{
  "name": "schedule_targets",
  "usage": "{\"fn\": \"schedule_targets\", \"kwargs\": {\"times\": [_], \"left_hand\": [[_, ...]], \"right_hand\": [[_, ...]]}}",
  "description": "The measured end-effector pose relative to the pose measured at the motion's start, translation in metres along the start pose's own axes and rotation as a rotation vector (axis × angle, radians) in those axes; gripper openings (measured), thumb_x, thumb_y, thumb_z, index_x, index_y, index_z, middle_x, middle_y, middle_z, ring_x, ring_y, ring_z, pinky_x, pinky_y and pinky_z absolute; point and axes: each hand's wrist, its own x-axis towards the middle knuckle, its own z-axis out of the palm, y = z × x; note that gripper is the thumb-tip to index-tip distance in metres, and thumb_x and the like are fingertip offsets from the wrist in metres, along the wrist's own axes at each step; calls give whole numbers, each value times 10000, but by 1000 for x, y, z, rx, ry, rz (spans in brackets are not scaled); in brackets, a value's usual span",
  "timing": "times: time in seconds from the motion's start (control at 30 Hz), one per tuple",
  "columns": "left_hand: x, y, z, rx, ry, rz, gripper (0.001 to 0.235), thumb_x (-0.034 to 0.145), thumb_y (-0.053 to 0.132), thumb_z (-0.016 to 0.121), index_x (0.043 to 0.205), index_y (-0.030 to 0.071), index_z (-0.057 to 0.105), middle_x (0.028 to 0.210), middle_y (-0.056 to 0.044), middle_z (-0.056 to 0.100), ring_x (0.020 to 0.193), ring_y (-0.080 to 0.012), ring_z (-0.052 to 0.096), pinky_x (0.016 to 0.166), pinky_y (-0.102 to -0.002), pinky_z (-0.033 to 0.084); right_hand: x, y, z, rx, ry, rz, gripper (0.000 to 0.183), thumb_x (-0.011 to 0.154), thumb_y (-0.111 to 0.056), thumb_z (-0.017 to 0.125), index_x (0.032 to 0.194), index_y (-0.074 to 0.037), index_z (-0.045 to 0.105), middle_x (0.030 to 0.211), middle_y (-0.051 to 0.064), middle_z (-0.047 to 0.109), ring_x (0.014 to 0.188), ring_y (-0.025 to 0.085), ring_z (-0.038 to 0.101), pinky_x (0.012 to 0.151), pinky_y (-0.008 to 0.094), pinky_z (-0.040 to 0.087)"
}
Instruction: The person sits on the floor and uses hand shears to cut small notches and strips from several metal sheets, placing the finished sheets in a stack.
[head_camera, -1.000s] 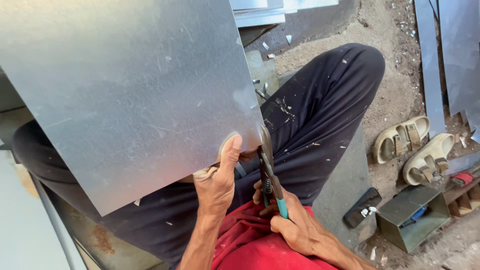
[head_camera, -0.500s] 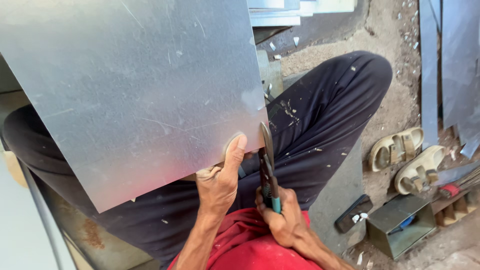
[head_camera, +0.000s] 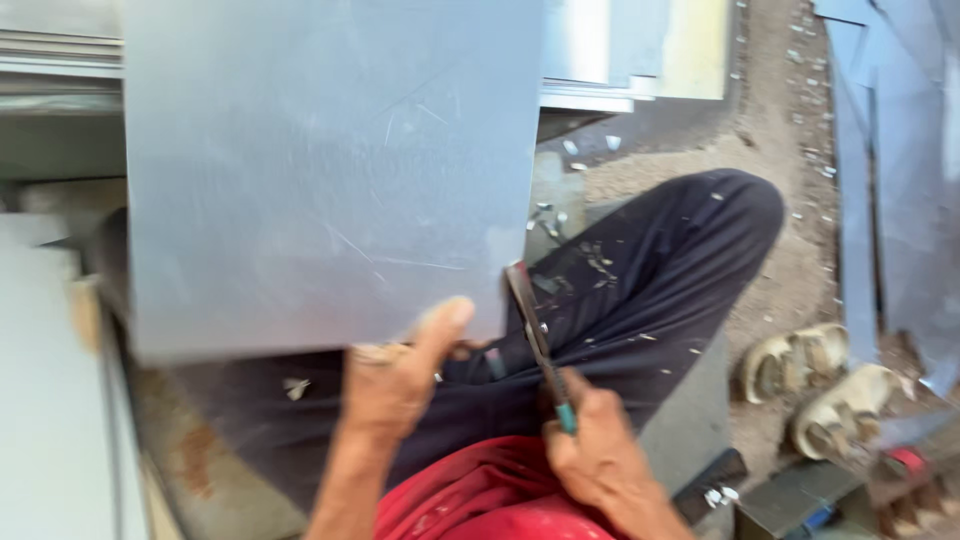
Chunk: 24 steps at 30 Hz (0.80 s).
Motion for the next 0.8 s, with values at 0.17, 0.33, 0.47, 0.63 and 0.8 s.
{"fn": "schedule_targets", "kwargs": {"times": [0.17, 0.33, 0.47, 0.63, 0.8], "left_hand": [[-7, 24, -57, -394, 101, 338, 185, 1007, -34, 815, 982, -140, 666, 966, -147, 719, 815, -175, 668, 772, -279, 551], [-30, 27, -10, -143, 245, 205, 444, 695, -33, 865, 1064, -30, 618, 925, -103, 748, 759, -161, 742, 704, -335, 643], [-27, 26, -2, -530, 186, 190, 327, 785, -30, 788, 1079, -53, 647, 916, -123, 733, 748, -200, 724, 654, -368, 620], [-33, 30, -29, 345, 354, 372, 263, 844, 37, 794, 1056, -30, 655, 853, -123, 758, 730, -182, 739, 669, -331, 604], [-47, 36, -51, -156, 203, 424, 528, 897, -13, 710, 1391, -36, 525, 1005, -161, 765, 870, -192, 736, 792, -313, 607]], "right_hand": [[-10, 30, -13, -40, 18, -457, 320, 751, -149, 628, 1048, -34, 613, 800, 166, 650, 783, 420, 640, 708, 488, 473], [-19, 35, -14, 115, -285, -35, 178, 709, -114, 606, 837, -6, 665, 638, 133, 639, 629, 280, 638, 641, 402, 522], [-3, 17, -28, 178, -305, -143, 241, 724, -150, 529, 891, -5, 625, 675, 93, 665, 623, 211, 631, 638, 347, 540], [14, -33, -55, 37, -439, -257, 479, 666, -152, 537, 1122, -18, 594, 874, 99, 694, 759, 199, 609, 713, 333, 519], [32, -88, -64, 9, -704, -49, 576, 609, -131, 534, 1178, -64, 598, 929, 68, 688, 762, 194, 610, 654, 343, 525]]}}
